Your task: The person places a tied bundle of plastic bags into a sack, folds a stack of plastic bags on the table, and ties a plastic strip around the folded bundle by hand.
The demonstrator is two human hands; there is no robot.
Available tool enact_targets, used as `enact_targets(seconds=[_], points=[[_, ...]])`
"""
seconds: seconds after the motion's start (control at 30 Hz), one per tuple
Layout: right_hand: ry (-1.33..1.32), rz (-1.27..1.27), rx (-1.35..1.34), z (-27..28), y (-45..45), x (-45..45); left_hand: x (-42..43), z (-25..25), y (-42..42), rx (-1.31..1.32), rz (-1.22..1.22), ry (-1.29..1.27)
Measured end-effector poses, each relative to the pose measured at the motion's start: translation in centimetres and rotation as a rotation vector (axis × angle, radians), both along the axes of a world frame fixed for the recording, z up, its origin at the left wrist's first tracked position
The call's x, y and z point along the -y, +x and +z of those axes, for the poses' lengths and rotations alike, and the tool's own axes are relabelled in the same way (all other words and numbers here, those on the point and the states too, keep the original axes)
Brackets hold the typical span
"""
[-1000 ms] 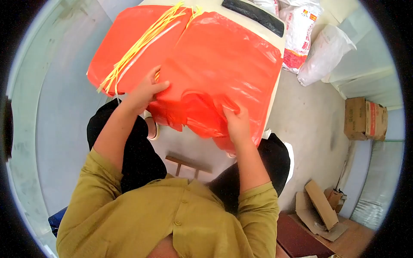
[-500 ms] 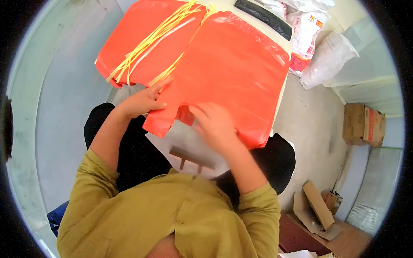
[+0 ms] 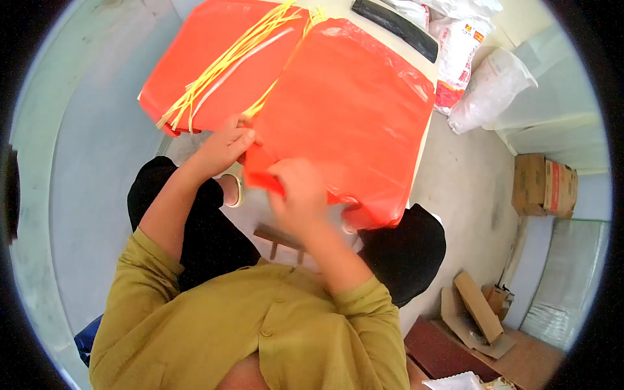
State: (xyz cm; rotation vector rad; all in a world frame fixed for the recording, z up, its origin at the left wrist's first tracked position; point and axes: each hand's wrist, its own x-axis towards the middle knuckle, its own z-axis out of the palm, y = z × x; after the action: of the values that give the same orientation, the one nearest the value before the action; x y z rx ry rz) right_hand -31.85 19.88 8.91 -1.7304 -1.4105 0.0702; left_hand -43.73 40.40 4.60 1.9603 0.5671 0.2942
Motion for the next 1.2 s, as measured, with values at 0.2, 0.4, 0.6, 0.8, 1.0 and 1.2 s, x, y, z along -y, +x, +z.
enact_targets(seconds=[0.2,0.4,0.6,0.8,1.0,1.2], points=[[0.108,-0.335,-0.827,-0.7,4.5,1.0,1.3,3.6,3.0,0.074,-0.085,0.466],[-0.287,-0.391,-0.683,-2.0,7.4,3.4,1.9,2.7,5.8,0.002,-0.102,0.671],[-0.581,-0.427,-0.375,-1.9,8.3,3.3,2.2,1.4,7.6,0.079,-0.208,0.940],[-0.611,-0.386,-0.201,-1.9,7.8,3.4,5.1,0.5,8.8,0.339,-0.461,0.532],[-0.365,-0.249,-0.154,-3.5,8.7,8.4,6.0,1.8,8.9,0.015,-0.629,0.423],[-0.199,-0.113,0.357,-5.0,6.6,8.8,5.9,2.2,8.4,0.010,-0.676,0.454]])
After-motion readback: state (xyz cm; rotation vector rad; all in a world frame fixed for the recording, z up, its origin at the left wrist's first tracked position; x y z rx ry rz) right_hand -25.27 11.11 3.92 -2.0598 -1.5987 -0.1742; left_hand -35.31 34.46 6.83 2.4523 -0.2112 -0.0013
